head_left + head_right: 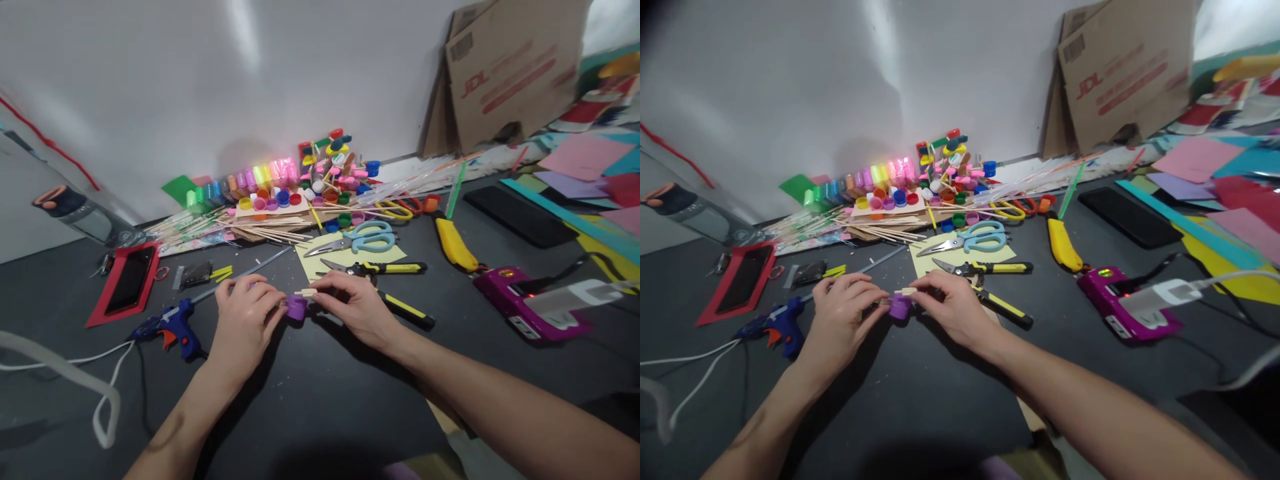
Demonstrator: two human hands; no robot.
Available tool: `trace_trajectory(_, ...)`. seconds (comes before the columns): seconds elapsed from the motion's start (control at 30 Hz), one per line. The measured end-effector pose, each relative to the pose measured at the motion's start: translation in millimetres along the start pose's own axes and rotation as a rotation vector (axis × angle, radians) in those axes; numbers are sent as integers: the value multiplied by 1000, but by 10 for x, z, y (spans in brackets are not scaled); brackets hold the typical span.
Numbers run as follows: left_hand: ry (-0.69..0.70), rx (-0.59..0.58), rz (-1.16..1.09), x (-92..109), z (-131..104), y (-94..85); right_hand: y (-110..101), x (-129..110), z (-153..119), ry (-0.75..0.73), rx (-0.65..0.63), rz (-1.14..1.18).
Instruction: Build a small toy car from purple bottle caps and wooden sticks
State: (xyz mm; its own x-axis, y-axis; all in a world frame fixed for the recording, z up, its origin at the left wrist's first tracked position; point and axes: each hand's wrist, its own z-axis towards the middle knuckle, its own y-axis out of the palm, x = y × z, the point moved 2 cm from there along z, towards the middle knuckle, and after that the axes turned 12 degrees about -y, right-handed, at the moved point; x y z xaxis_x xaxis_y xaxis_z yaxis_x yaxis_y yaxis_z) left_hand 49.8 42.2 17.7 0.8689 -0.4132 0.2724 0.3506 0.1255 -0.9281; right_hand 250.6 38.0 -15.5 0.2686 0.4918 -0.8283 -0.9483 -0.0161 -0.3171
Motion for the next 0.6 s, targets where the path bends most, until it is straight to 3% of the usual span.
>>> trace_trajectory(0.17, 40, -4, 7, -4, -6, -9, -28, -24, -5, -2, 21, -5)
trace_trajectory(0.4, -57, 347, -283, -99, -37, -331, -129, -111, -1, -6, 78, -3)
trace_trajectory(0.5, -137, 313, -387, -106, -69, -419, -154, -123, -1, 7, 100, 21)
trace_trajectory(0.6, -211, 157, -404, -53, -129, -370, -160, -116, -3, 38, 115, 56)
